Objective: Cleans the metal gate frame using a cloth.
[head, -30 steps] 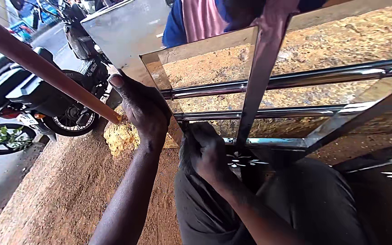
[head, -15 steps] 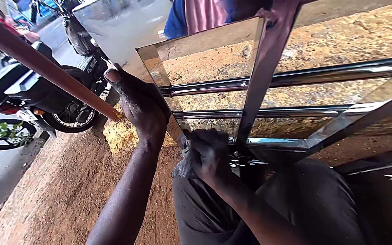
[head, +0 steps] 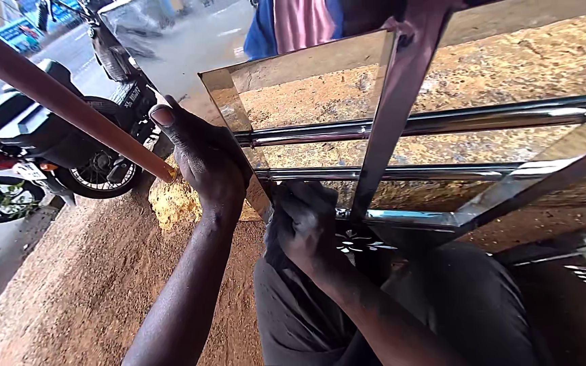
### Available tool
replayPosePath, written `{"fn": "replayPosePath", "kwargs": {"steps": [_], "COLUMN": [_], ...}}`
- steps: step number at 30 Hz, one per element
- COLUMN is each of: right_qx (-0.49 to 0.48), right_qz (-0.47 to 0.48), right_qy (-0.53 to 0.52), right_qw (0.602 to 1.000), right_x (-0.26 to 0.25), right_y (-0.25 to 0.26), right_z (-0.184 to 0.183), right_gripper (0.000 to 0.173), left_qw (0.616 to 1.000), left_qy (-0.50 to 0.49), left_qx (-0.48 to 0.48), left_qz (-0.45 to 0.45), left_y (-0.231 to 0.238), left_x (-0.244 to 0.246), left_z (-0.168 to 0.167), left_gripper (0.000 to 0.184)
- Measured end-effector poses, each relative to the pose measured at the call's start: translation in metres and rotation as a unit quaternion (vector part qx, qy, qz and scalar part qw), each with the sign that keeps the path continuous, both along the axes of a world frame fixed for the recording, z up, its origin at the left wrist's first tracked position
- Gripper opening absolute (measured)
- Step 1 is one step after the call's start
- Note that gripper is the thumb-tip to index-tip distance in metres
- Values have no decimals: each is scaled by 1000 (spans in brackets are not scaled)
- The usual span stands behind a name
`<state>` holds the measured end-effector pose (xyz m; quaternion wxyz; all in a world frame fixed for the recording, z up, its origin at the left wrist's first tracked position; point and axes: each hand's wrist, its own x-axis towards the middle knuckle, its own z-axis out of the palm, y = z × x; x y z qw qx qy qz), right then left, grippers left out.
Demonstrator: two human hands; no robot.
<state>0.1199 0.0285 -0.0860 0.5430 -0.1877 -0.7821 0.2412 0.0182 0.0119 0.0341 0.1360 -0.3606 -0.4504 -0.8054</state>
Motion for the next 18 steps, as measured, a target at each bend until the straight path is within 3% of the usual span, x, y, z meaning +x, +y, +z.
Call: {"fn": "replayPosePath", "kwargs": {"steps": [4, 9, 14, 18], "right_qx": [-10, -16, 13, -1], "right_qz": [9, 9, -27, -40], "right_qy": [-4, 38, -42, -103], "right_qw": [1000, 999, 999, 994], "right_x": [6, -2, 11, 2], "right_y": [-12, -10, -19, 0], "right_z": [-15, -1, -22, 5], "right_gripper": [26, 27, 31, 23], "left_qw": [1000, 999, 999, 999], "left_qy": [-5, -12, -7, -16], "left_qx": [5, 20, -6, -2], "left_qz": [1, -39, -38, -33], "left_y": [-1, -3, -6, -5], "left_x": [0, 1, -1, 1], "left_z": [0, -1, -3, -2], "left_gripper": [44, 44, 48, 49]}}
